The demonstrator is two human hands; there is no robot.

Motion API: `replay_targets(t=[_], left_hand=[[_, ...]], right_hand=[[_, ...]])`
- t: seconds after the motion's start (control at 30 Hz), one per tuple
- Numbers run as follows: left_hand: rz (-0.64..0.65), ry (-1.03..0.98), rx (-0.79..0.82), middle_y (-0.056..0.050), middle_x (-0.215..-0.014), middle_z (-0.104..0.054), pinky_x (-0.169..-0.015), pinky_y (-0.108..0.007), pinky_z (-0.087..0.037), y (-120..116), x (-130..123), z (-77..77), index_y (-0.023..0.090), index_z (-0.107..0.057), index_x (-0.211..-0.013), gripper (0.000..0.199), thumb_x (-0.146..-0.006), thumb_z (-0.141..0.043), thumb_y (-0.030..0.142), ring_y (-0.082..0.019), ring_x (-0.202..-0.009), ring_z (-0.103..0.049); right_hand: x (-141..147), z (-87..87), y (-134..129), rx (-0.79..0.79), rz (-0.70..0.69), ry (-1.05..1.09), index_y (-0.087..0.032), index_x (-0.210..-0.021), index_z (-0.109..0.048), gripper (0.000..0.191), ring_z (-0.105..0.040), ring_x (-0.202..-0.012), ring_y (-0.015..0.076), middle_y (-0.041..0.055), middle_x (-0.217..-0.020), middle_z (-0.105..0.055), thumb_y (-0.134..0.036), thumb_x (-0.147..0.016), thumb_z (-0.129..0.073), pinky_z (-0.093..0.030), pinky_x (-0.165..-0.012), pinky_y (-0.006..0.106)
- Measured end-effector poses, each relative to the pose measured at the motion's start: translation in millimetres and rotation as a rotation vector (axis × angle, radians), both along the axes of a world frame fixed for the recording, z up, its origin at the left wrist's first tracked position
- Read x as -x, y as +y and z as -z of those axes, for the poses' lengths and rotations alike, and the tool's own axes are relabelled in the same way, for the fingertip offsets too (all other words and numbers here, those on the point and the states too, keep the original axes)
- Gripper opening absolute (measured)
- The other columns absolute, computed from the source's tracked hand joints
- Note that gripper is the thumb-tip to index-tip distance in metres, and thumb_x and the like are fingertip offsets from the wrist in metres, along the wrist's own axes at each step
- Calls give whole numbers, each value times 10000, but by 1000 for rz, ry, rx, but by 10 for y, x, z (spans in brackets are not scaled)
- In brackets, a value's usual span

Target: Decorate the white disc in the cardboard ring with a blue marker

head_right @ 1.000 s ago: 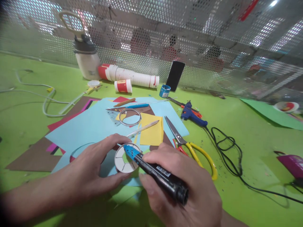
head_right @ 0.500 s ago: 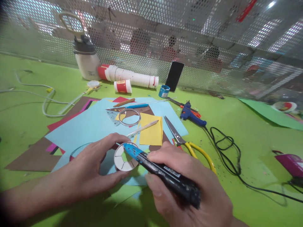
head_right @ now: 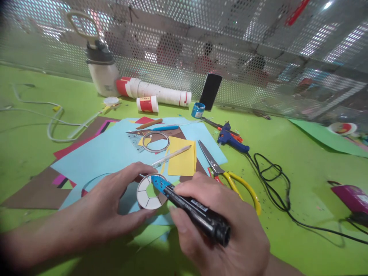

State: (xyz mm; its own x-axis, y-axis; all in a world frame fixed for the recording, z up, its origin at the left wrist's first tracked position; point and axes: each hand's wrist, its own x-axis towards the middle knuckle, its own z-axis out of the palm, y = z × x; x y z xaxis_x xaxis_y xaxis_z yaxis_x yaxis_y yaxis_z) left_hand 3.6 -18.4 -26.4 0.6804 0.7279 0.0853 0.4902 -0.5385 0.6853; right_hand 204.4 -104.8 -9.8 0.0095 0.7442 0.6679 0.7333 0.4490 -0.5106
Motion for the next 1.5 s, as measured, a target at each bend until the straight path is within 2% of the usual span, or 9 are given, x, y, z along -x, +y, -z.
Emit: replay_targets(t=[0.4, 0.57, 0.63, 0.73, 0.83, 0.93, 1.07, 1.23, 1.5], left_hand=[[9, 1, 2, -34, -1120, -654, -789, -346, -522, -5, -7, 13, 237, -506, -1152, 349, -824, -620, 276, -211, -914, -693], [0, 10, -4, -28, -1132, -648, -802, -350, -519, 1, -7, 32, 248, -497, -1170, 369, -827, -627, 279, -206, -920, -683], [-3, 21, 6, -30, -1105, -651, -793, -355, -520, 1, -12, 30, 243, -507, -1155, 362, -819, -635, 288, -215, -923, -679], [-4, 30, -6, -31, -1075, -653, -779, -352, -517, -6, -10, 40, 238, -517, -1140, 357, -812, -645, 296, -222, -928, -670], [-5, 28, -49, -30, -1102, -647, -788, -339, -512, -14, 5, 67, 249, -505, -1159, 370, -821, -645, 299, -216, -949, -659], [-7, 24, -68, -22, -1104, -644, -788, -329, -507, -13, 12, 86, 258, -493, -1170, 383, -821, -646, 295, -209, -956, -652], [4, 16, -51, -12, -1060, -648, -786, -329, -500, 10, 4, 84, 253, -498, -1157, 364, -822, -637, 291, -203, -944, -648], [17, 24, 0, -11, -1035, -655, -806, -347, -499, 27, -5, 52, 248, -514, -1156, 373, -807, -639, 281, -211, -941, -647], [-5, 32, 68, -46, -1096, -666, -805, -380, -518, 27, -10, -19, 236, -534, -1146, 350, -812, -615, 303, -240, -954, -658]], right_hand=[[-4, -32, 41, 21, -18, -55, -235, -1039, -670, 222, -725, -869, 98, -40, -884, -746, -176, -825, -680, -495, -1002, 156], [-4, -18, 10, 20, -15, -51, -233, -1049, -669, 242, -723, -821, 112, -22, -914, -752, -163, -819, -689, -531, -961, 198], [5, -26, 6, 24, -24, -63, -233, -1049, -660, 231, -723, -807, 119, -10, -921, -750, -173, -827, -683, -557, -895, 203], [11, -61, 37, 40, -77, -87, -233, -1028, -630, 183, -717, -764, 132, 3, -846, -735, -167, -858, -639, -581, -698, 197], [8, -104, 96, 9, -143, -195, -243, -1007, -612, 121, -684, -625, 149, 3, -720, -694, -201, -894, -602, -542, -518, 225], [8, -146, 116, -57, -157, -313, -251, -961, -614, 57, -646, -535, 154, 4, -656, -666, -243, -924, -570, -496, -437, 243], [31, -203, 81, 9, -103, -308, -261, -906, -658, 45, -685, -629, 191, 27, -691, -692, -295, -891, -632, -549, -510, 264], [98, -216, 125, 21, -46, -212, -267, -904, -705, 223, -713, -759, 247, 51, -735, -711, -473, -817, -712, -602, -605, 320], [25, -16, 9, -43, -4, -52, -264, -993, -684, 222, -725, -811, 255, 49, -791, -731, -436, -853, -679, -616, -651, 344]])
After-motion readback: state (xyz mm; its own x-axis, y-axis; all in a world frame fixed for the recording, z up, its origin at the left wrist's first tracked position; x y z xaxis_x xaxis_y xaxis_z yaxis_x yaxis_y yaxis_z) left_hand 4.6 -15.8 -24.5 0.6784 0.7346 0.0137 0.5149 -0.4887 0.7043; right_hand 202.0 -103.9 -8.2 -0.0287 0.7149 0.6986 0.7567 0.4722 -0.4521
